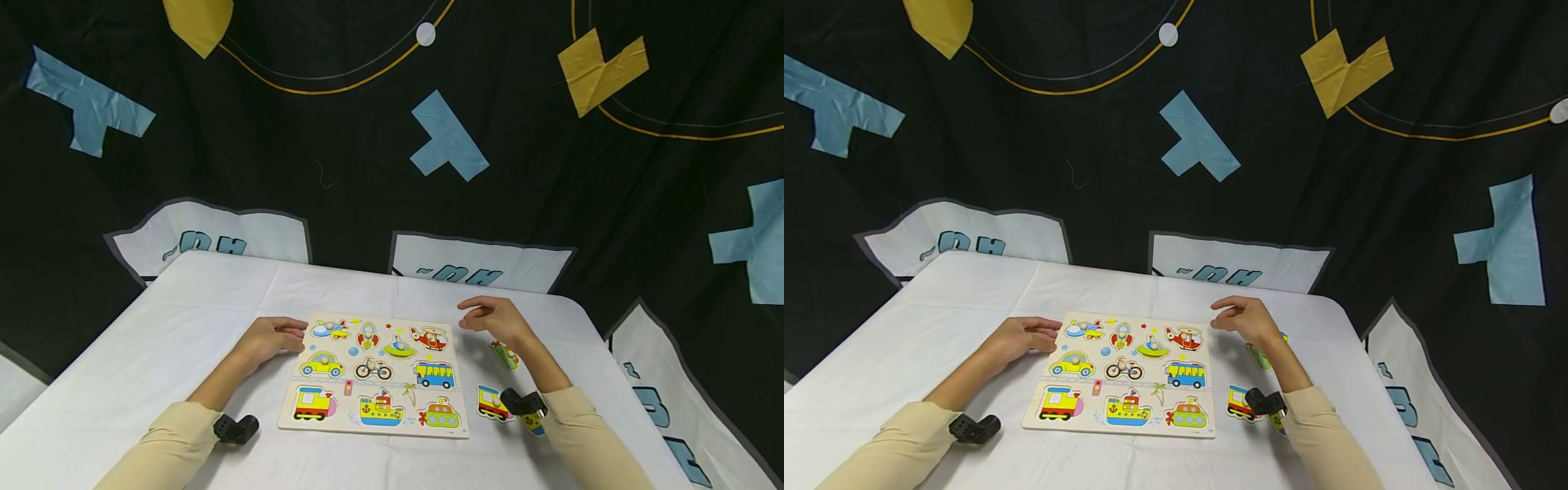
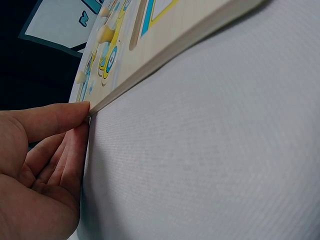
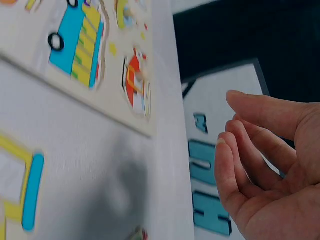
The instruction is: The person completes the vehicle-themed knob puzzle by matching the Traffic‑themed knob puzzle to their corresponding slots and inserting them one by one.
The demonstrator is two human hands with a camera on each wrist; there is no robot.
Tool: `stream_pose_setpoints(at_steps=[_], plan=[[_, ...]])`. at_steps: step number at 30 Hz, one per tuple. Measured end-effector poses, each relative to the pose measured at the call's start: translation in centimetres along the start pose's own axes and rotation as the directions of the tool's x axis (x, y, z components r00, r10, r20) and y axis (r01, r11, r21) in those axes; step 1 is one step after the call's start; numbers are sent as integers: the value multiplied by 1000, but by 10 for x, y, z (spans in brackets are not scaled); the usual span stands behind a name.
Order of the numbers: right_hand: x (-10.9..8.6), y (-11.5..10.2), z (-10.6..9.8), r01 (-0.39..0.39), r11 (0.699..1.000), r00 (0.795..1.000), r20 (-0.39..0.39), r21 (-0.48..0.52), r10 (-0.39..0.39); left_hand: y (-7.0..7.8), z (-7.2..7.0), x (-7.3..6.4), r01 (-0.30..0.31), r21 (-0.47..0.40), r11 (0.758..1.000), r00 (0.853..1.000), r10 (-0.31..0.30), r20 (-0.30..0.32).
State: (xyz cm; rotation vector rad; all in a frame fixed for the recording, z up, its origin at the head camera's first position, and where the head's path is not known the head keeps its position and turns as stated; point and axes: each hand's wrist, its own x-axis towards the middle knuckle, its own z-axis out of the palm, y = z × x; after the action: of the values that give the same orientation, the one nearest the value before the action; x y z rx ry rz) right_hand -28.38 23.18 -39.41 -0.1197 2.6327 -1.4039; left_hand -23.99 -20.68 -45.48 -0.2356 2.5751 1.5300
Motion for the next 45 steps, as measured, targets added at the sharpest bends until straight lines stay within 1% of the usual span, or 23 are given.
stream_pose_setpoints(at_steps=[4, 7, 12, 14, 17, 20, 22, 27, 30, 35, 38, 42, 45], plan=[[-1, 11, -14, -12, 1000, 1000, -21, -2, 11, -1, 1, 0, 13, 1, 1000, 1000, -13, -4], [-1, 21, -25, -10, 1000, 999, -40, -9, 10, -2, 2, 1, 7, 0, 1000, 1000, -7, -2], [0, 38, -42, -42, 999, 993, -108, -17, 40, -1, 2, 1, -7, -1, 1000, 1000, 7, 1], [-1, 44, -47, -61, 998, 989, -133, -10, 59, -1, 1, 0, -14, 2, 1000, 1000, 14, 2], [-1, 51, -53, -68, 998, 986, -152, -7, 66, 0, 0, 0, -22, 1, 1000, 1000, 22, 4], [-3, 58, -57, -78, 997, 982, -172, -17, 74, 1, 0, 0, -16, 2, 1000, 1000, 16, 3], [-4, 61, -59, -86, 996, 980, -181, -31, 79, 1, -1, 1, -18, 6, 1000, 1000, 18, 4], [-6, 70, -63, -107, 994, 979, -179, -18, 102, 1, -1, 1, -17, 9, 1000, 1000, 17, 3], [-5, 77, -64, -118, 993, 975, -192, -12, 114, 1, -1, 1, -18, 7, 1000, 1000, 18, 7], [-6, 87, -61, -148, 989, 968, -206, -8, 143, 0, -2, 0, -15, 0, 1000, 1000, 15, 9], [-8, 91, -59, -179, 984, 963, -207, 0, 175, 0, -1, 0, -7, -2, 1000, 1000, 7, 3], [-8, 96, -56, -196, 981, 960, -205, 7, 193, 0, -1, 0, -6, -3, 1000, 1000, 6, -3], [-8, 100, -55, -195, 981, 959, -207, 8, 192, 0, -1, 0, -7, -9, 1000, 1000, 7, 5]])
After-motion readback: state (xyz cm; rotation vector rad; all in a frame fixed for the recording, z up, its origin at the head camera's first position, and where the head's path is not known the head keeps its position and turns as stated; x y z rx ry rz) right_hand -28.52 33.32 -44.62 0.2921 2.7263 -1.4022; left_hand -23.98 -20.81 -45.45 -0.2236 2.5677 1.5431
